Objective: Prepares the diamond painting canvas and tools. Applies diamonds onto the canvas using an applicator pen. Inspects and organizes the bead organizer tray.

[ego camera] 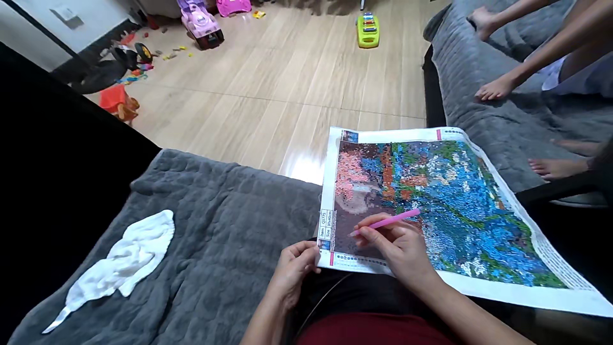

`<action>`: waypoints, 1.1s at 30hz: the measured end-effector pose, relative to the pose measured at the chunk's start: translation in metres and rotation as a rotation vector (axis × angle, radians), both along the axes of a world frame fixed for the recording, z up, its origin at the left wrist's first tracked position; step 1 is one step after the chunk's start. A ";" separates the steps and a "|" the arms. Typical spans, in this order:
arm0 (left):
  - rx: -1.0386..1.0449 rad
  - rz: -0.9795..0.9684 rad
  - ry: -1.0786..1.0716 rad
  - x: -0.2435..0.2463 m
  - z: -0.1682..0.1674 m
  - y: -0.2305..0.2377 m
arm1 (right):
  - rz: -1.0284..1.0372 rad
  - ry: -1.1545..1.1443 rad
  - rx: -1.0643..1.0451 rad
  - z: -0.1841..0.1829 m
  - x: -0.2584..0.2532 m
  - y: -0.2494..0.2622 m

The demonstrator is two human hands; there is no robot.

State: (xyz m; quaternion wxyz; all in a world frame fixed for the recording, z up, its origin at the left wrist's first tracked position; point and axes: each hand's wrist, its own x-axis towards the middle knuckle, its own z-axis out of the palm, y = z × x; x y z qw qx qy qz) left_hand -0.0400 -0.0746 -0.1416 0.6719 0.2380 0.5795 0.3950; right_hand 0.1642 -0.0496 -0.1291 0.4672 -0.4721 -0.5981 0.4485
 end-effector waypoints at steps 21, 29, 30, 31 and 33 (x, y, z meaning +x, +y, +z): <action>-0.027 0.073 -0.161 0.011 0.011 -0.004 | 0.245 -0.162 0.114 -0.010 -0.021 0.001; -0.014 0.085 -0.182 0.012 0.009 -0.005 | 0.257 -0.134 0.112 -0.014 -0.021 0.000; -0.014 0.086 -0.181 0.012 0.009 -0.005 | 0.258 -0.136 0.111 -0.013 -0.021 0.000; -0.014 0.087 -0.181 0.012 0.009 -0.005 | 0.261 -0.136 0.107 -0.013 -0.021 0.000; -0.014 0.086 -0.185 0.012 0.010 -0.005 | 0.265 -0.131 0.100 -0.013 -0.021 0.000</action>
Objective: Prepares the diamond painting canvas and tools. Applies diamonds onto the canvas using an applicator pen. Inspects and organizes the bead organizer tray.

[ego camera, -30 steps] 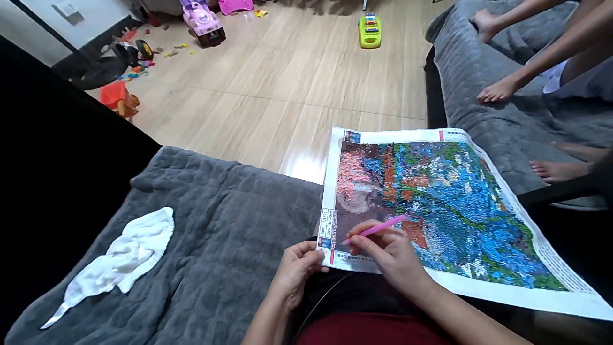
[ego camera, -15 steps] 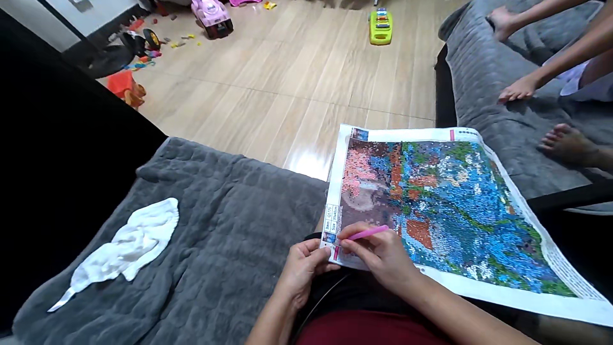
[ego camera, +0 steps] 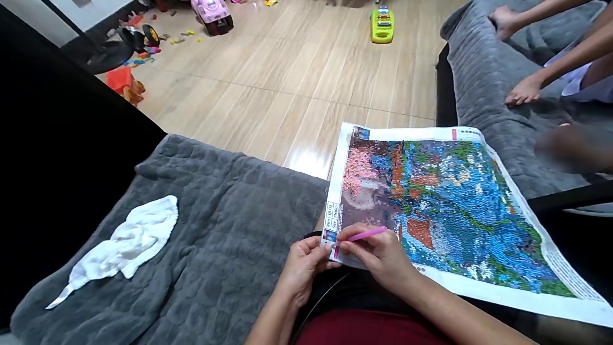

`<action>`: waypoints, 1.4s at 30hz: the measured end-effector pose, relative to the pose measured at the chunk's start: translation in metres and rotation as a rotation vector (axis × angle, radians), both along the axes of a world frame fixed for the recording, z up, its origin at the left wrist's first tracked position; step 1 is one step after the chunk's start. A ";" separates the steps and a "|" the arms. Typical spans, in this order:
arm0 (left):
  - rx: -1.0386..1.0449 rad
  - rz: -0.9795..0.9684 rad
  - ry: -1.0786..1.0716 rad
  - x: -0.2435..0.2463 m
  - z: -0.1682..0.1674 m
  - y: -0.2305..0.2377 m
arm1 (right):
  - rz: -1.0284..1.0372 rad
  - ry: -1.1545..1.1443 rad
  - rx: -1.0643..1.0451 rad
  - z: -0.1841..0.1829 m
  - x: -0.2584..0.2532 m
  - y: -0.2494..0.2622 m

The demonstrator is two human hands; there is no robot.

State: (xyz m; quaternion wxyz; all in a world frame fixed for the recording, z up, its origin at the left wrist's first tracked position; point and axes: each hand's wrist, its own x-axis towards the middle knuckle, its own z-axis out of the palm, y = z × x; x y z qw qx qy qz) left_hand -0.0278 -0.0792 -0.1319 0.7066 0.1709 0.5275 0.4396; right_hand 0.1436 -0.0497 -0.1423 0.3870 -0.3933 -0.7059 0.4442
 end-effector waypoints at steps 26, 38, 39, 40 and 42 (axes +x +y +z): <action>-0.010 0.000 -0.017 0.000 0.002 0.000 | 0.021 -0.052 0.110 -0.001 0.000 -0.001; -0.002 -0.006 -0.022 0.001 0.002 -0.001 | 0.004 -0.026 0.114 -0.001 0.000 -0.001; -0.003 -0.004 -0.023 0.001 0.002 -0.001 | 0.003 -0.027 0.117 -0.001 0.000 -0.001; -0.001 -0.003 -0.023 0.001 0.002 0.000 | 0.004 -0.026 0.123 -0.001 0.000 -0.001; 0.002 -0.004 -0.022 0.001 0.003 0.000 | 0.006 -0.028 0.131 -0.002 0.001 0.000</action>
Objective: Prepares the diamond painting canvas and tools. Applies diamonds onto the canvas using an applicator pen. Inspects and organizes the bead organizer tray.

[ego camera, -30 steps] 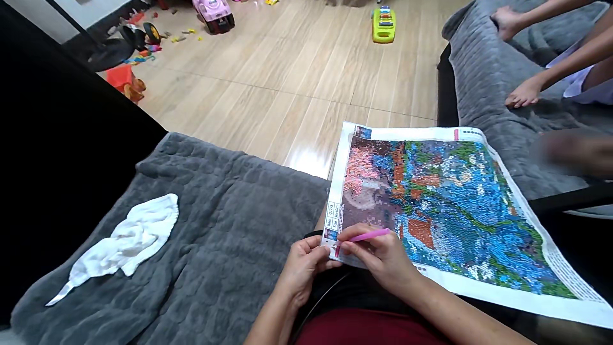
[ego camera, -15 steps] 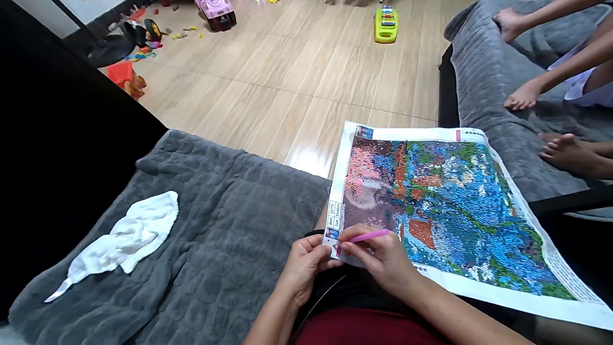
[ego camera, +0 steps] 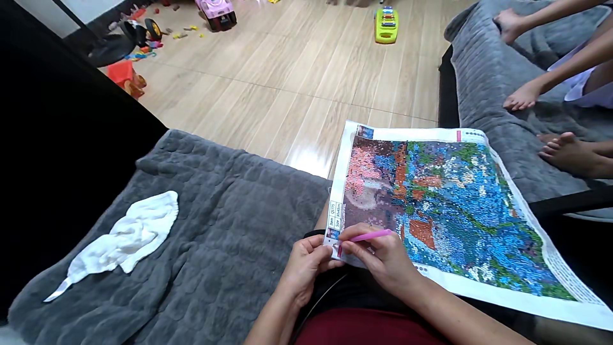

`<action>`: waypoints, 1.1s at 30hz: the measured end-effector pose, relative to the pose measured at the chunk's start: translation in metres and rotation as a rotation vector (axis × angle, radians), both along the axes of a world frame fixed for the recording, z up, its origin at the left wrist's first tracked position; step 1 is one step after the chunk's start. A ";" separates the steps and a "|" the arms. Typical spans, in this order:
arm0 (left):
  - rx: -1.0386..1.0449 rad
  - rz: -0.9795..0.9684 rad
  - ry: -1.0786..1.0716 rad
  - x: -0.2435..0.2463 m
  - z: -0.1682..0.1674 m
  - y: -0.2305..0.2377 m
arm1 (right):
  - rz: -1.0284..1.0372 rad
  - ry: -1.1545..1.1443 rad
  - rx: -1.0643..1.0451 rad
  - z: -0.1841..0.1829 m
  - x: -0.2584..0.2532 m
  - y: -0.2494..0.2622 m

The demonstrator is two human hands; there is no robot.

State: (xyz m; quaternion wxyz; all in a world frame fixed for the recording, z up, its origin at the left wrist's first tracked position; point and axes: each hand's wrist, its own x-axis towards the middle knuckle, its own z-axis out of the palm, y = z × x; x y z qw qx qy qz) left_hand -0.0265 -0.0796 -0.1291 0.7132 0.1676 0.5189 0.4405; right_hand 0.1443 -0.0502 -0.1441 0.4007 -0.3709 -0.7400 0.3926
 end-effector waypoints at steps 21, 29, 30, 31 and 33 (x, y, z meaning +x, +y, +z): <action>0.045 -0.047 0.024 0.000 0.006 -0.002 | 0.040 -0.042 0.163 0.000 -0.002 0.002; 0.032 -0.048 0.019 0.000 0.006 -0.001 | 0.045 -0.028 0.158 -0.001 -0.002 0.002; 0.030 -0.046 0.017 0.000 0.006 -0.001 | 0.044 -0.026 0.161 -0.001 -0.002 0.002; 0.030 -0.045 0.014 0.000 0.006 -0.001 | 0.043 -0.026 0.162 -0.002 -0.002 0.002; 0.034 -0.046 0.011 0.000 0.005 -0.001 | 0.045 -0.026 0.163 -0.002 -0.001 0.002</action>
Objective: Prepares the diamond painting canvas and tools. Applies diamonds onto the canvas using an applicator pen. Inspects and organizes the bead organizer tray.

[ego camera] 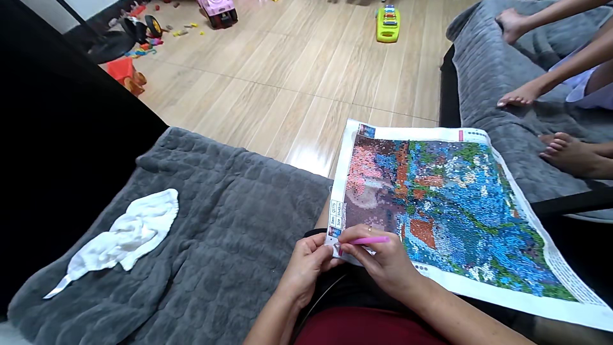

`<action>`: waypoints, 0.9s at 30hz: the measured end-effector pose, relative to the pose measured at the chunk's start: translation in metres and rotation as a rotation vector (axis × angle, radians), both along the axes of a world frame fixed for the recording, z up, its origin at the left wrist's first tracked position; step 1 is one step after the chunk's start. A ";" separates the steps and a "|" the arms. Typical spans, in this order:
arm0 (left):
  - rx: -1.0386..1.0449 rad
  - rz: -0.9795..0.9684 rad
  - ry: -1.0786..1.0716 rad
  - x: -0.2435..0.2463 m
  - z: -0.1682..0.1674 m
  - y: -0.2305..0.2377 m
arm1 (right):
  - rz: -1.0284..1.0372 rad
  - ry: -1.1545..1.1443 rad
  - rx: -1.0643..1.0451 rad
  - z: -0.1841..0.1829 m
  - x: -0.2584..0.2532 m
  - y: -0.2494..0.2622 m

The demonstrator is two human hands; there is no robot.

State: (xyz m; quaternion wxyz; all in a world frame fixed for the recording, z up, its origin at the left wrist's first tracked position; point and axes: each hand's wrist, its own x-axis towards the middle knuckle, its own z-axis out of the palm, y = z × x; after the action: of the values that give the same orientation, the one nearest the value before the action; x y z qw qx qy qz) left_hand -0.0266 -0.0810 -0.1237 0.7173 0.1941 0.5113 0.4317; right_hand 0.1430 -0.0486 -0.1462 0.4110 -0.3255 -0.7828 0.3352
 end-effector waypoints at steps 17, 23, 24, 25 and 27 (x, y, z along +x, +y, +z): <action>0.030 -0.058 0.012 -0.001 0.000 -0.002 | -0.016 -0.006 -0.126 0.002 0.000 -0.001; 0.036 -0.058 -0.002 0.000 0.001 -0.002 | -0.027 0.098 -0.342 0.003 0.000 -0.002; 0.041 -0.062 -0.007 0.000 0.001 -0.002 | -0.034 0.111 -0.388 0.004 0.000 -0.002; 0.044 -0.067 -0.012 0.000 0.000 -0.002 | -0.039 0.127 -0.437 0.005 0.001 -0.002; 0.043 -0.080 -0.024 -0.002 0.000 -0.002 | -0.054 0.175 -0.537 0.008 0.001 -0.002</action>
State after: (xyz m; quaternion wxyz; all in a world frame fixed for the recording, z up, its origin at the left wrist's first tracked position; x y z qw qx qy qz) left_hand -0.0282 -0.0831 -0.1242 0.7358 0.2245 0.4853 0.4157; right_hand 0.1441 -0.0504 -0.1378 0.3849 -0.4130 -0.6185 0.5465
